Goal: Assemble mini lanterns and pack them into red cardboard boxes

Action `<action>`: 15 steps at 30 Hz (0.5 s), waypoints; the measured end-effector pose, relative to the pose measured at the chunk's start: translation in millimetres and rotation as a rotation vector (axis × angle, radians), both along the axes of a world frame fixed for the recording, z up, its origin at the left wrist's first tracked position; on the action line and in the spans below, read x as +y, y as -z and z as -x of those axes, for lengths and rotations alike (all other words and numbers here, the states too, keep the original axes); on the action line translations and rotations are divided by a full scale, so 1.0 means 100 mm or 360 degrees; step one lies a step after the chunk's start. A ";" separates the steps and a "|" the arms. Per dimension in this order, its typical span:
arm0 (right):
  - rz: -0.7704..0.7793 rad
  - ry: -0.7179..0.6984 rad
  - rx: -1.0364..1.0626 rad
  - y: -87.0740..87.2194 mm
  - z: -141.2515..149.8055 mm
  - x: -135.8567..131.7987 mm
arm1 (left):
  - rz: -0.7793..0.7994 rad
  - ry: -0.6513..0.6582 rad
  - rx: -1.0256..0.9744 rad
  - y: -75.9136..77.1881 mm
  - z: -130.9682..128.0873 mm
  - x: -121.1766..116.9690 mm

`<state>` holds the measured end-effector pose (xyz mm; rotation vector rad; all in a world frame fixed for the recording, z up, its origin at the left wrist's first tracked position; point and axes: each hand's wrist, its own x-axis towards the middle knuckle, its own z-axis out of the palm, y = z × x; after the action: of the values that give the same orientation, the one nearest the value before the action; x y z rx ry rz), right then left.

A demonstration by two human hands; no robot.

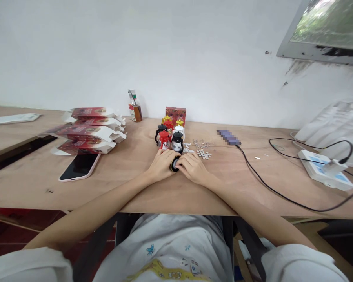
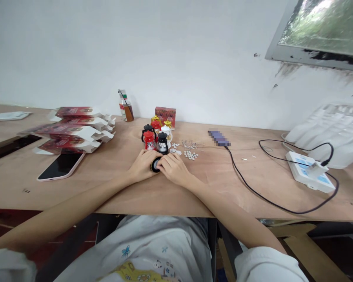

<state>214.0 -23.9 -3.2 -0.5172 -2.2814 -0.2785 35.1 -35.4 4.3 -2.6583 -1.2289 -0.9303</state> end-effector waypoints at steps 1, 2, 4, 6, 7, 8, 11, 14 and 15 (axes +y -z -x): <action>0.0003 -0.0004 -0.0003 0.01 0.00 0.01 | 0.0001 0.0000 -0.0001 0.00 0.00 0.00; 0.0032 -0.0020 0.0013 0.01 0.01 0.01 | 0.0004 0.0000 -0.0007 -0.01 0.00 0.00; 0.0163 -0.0090 0.0115 0.03 0.00 0.03 | 0.0014 -0.0004 -0.0025 -0.01 0.00 0.00; 0.0346 -0.0169 0.0296 0.03 -0.02 0.05 | 0.0024 -0.0019 -0.0037 -0.02 0.01 0.00; 0.0433 -0.0192 0.0401 0.03 -0.04 0.06 | 0.0027 -0.0028 -0.0042 -0.03 0.01 0.00; 0.0511 -0.0198 0.0505 0.02 -0.05 0.07 | 0.0030 -0.0032 -0.0046 -0.03 0.02 0.00; 0.0682 -0.0139 0.0729 -0.04 -0.12 0.09 | 0.0037 -0.0022 -0.0042 -0.04 0.02 0.00; 0.0748 -0.0067 0.0773 -0.07 -0.17 0.13 | 0.0035 -0.0012 -0.0020 -0.03 0.02 0.01; 0.0729 -0.0045 0.0758 -0.06 -0.18 0.15 | 0.0029 -0.0013 -0.0013 -0.02 0.02 0.01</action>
<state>232.4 -8.7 3.0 -0.6959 -1.8736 0.3598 32.9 -34.3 6.5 -2.6638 -1.2551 -0.9345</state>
